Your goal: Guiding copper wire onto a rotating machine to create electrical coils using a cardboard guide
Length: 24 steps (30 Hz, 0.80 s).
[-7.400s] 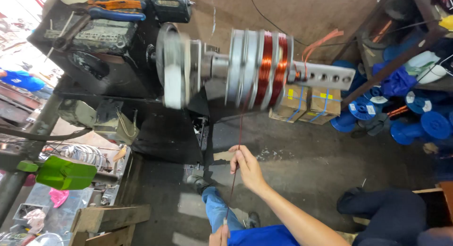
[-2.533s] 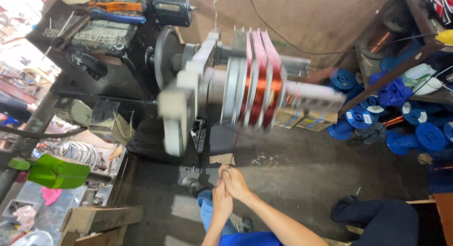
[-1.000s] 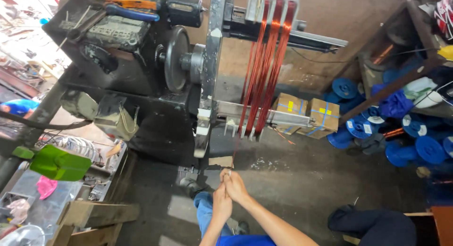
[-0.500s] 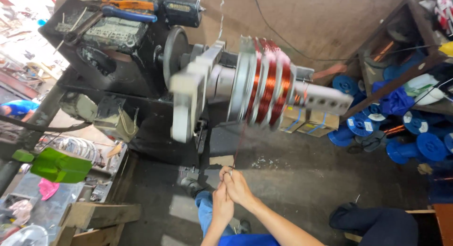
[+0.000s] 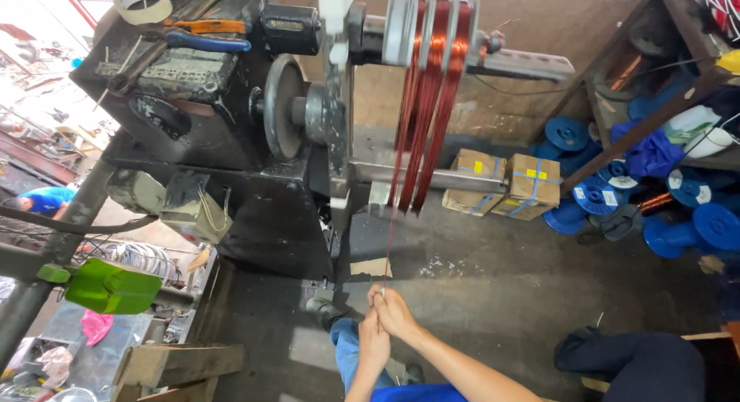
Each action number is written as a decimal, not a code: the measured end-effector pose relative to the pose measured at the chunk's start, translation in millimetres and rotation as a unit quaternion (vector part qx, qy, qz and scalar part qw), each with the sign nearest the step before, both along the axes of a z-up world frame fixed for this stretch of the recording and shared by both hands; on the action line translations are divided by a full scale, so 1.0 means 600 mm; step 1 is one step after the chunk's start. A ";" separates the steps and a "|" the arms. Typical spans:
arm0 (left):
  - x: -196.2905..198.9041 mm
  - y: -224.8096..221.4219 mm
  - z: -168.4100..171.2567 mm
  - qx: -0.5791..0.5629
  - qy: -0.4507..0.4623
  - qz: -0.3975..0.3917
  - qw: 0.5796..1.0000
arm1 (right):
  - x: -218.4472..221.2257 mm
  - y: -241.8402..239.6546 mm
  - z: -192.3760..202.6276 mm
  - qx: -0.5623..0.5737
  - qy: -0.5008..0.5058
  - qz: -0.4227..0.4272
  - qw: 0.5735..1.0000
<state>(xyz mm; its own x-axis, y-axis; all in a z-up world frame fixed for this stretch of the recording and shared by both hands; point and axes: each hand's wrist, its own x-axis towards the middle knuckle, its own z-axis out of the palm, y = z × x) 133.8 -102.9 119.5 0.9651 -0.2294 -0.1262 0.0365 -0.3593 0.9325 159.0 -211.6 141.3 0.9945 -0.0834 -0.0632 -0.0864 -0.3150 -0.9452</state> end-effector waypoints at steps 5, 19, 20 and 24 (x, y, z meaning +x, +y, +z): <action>0.008 -0.001 -0.077 -0.002 0.010 0.011 1.000 | 0.010 0.005 -0.035 -0.002 0.035 -0.007 0.999; 0.033 0.001 0.130 -0.053 -0.107 -0.007 0.993 | 0.026 0.007 0.175 0.011 -0.033 0.001 0.999; 0.036 -0.001 0.121 -0.048 -0.105 -0.007 0.993 | 0.027 0.006 0.176 0.029 -0.035 0.000 0.999; 0.032 -0.004 0.080 -0.040 -0.055 -0.002 0.998 | 0.028 0.003 0.116 0.030 0.005 -0.025 0.999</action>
<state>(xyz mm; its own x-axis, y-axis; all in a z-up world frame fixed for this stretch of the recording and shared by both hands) 153.3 -105.2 167.5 0.9712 -0.2381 -0.0003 -0.0690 -0.2826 0.9568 176.1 -209.8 210.7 0.9886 -0.1280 -0.0794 -0.1100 -0.2529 -0.9612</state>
